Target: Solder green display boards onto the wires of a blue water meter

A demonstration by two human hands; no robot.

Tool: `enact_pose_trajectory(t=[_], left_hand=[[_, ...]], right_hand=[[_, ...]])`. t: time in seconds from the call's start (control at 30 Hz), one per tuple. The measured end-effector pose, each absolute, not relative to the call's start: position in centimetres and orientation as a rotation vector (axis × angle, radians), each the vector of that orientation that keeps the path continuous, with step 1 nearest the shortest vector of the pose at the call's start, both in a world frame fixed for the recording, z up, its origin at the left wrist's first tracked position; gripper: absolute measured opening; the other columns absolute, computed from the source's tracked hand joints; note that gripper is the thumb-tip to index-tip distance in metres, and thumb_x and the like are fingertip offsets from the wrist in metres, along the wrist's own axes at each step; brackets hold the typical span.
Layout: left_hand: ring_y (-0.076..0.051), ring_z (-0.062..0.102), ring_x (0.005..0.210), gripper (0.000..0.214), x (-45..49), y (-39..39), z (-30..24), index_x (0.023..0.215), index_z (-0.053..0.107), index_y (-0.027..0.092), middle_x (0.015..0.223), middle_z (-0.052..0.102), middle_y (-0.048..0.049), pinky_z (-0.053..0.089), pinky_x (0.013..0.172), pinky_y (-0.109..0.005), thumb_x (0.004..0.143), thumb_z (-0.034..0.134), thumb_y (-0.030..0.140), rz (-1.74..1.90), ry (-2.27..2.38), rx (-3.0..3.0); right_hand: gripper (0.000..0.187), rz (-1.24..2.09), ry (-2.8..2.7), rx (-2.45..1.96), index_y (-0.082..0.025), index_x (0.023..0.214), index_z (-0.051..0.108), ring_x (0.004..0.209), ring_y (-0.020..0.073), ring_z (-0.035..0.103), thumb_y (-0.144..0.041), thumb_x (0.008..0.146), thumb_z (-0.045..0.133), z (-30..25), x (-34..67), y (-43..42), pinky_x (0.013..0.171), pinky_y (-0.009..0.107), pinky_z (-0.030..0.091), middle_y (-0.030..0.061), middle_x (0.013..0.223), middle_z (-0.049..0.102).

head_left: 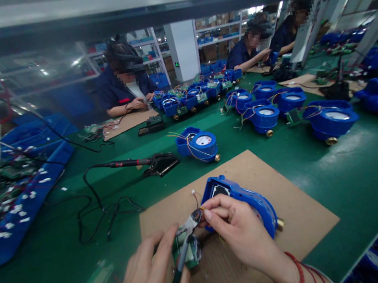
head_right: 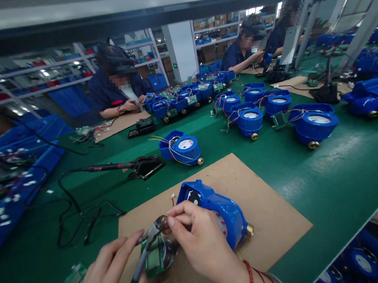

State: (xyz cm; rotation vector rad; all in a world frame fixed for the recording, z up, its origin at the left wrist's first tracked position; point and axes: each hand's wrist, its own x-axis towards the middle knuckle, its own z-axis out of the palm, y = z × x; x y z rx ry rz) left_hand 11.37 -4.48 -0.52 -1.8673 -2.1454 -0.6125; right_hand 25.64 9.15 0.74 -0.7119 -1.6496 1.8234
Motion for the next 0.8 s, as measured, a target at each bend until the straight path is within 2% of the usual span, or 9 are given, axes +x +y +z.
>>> enact_pose_trajectory(t=[0.8], left_hand=[[-0.019,0.049,0.093,0.038,11.8,-4.84,-0.38,0.119,0.046,0.013,0.107,0.048,-0.0088,0.037,0.082,-0.03,0.083,0.049,0.025,-0.643,-2.07,-1.847]], right_hand=[[0.018,1.831,-1.634,-0.725,-0.017,0.091,0.055,0.077,0.0144,0.063,-0.033,0.085,0.053,0.78,25.67,9.14,0.07,0.023,0.048,0.0038,0.082,0.067]])
